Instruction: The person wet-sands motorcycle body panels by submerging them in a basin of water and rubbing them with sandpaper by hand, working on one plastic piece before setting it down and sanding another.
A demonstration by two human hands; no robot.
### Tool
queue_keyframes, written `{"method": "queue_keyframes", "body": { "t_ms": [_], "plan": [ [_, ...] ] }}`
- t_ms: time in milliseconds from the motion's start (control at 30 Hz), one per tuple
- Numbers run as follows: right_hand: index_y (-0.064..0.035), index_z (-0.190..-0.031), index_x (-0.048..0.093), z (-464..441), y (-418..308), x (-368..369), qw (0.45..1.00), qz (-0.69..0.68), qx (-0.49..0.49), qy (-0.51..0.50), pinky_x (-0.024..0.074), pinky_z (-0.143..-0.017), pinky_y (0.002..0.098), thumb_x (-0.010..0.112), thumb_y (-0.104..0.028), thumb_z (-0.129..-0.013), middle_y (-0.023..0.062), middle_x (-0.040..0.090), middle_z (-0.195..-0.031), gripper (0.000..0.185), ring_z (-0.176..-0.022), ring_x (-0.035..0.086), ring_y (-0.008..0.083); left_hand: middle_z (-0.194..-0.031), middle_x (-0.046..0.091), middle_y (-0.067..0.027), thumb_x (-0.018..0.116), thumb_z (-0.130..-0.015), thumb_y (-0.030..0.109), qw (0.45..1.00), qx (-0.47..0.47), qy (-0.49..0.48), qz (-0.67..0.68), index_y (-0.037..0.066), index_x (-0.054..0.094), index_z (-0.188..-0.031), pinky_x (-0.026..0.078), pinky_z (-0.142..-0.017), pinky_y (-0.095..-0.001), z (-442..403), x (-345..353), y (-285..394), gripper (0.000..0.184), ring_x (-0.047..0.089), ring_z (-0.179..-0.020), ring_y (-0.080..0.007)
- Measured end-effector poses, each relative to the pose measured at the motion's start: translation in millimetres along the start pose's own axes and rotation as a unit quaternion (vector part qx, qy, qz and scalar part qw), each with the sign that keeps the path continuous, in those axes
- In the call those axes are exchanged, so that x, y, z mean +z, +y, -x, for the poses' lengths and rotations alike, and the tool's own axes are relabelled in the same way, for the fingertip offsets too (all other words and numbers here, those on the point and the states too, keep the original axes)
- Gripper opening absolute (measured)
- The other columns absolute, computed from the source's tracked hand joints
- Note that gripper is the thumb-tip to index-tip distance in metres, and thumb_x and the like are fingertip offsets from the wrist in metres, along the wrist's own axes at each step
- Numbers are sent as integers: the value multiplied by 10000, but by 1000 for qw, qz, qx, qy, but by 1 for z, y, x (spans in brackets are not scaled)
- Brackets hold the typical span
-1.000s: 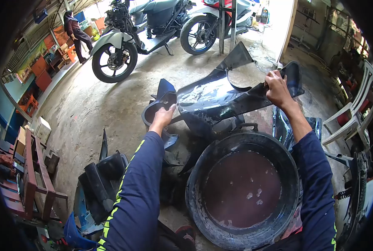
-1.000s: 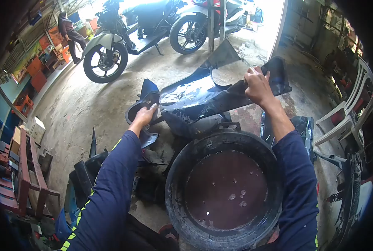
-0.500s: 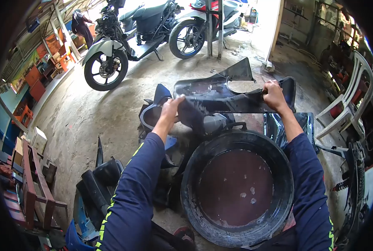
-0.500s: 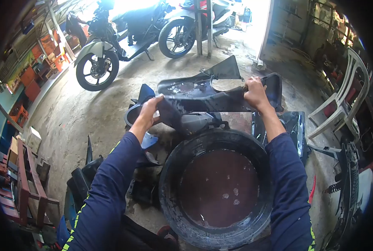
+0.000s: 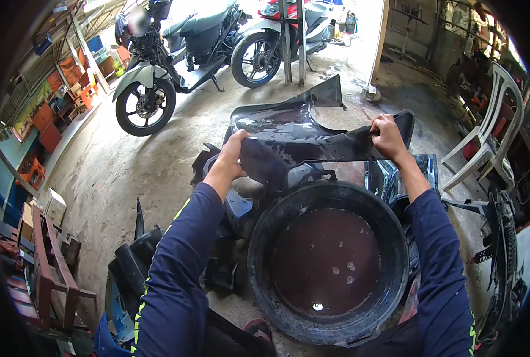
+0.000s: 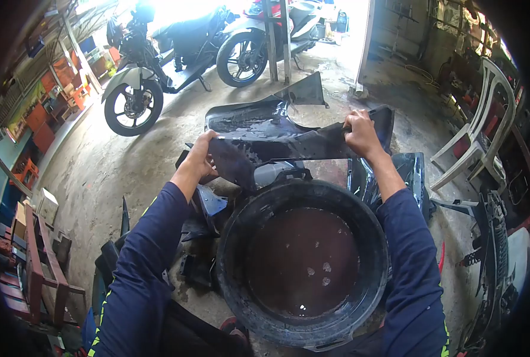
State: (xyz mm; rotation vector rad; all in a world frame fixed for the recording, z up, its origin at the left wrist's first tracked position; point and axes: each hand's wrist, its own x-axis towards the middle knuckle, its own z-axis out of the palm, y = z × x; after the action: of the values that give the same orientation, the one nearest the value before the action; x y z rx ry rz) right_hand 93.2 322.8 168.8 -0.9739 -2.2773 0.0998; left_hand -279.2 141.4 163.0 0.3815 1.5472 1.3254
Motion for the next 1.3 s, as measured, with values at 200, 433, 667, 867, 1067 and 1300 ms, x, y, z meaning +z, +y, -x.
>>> {"method": "queue_keyframes", "body": {
  "t_ms": [200, 433, 667, 867, 1067, 1300],
  "plan": [
    [-20, -801, 629, 11, 16, 3, 993, 106, 16, 50, 422, -897, 502, 579, -56, -706, 151, 612, -1008, 113, -1095, 541, 349, -975, 606, -112, 719, -737, 323, 995, 84, -17, 43, 9, 565, -1013, 527, -562, -449, 19, 20, -8, 445, 656, -721, -276],
    [0, -890, 678, 8, -101, -9, 988, 107, -109, 12, 394, -1050, 514, 695, -161, -730, 212, 557, -1336, 228, -1293, 469, 375, -1228, 527, -213, 802, -655, 335, 991, 52, 32, 119, -39, 307, -1350, 551, -767, -549, -8, 64, -14, 931, 648, -956, -333],
    [-122, -892, 731, 28, -139, 38, 970, -9, -102, -219, 359, -1022, 674, 723, -111, -672, 288, 262, -1523, 220, -1413, 270, 444, -1396, 424, -261, 831, -632, 345, 976, -12, 196, 89, 26, -194, -1497, 303, -1005, -692, 25, 126, -27, 1379, 537, -1179, -428],
    [-56, -851, 721, 30, -71, 51, 967, 34, -182, -176, 427, -1040, 462, 705, -40, -622, 248, 475, -1355, 230, -1272, 443, 419, -1399, 440, -256, 768, -736, 325, 985, -64, 122, 102, -1, -194, -1481, 242, -1019, -759, 23, 162, -60, 1259, 533, -1194, -456],
    [-24, -788, 706, 33, -21, 35, 956, 142, -127, -224, 468, -948, 418, 682, -66, -631, 124, 583, -1203, 164, -1168, 533, 326, -1456, 367, -280, 661, -865, 369, 986, -98, -137, -2, -18, 75, -1515, 314, -1067, -645, 9, 149, -85, 957, 441, -1301, -440],
    [-65, -878, 716, 50, -45, 36, 932, 248, -172, -200, 476, -915, 421, 656, -58, -696, 84, 610, -1136, 192, -1146, 557, 256, -1004, 710, -165, 665, -863, 255, 909, 211, -125, -338, 9, 616, -1216, 583, -737, -436, -42, 49, -72, 433, 712, -784, -294]
  ]
}}
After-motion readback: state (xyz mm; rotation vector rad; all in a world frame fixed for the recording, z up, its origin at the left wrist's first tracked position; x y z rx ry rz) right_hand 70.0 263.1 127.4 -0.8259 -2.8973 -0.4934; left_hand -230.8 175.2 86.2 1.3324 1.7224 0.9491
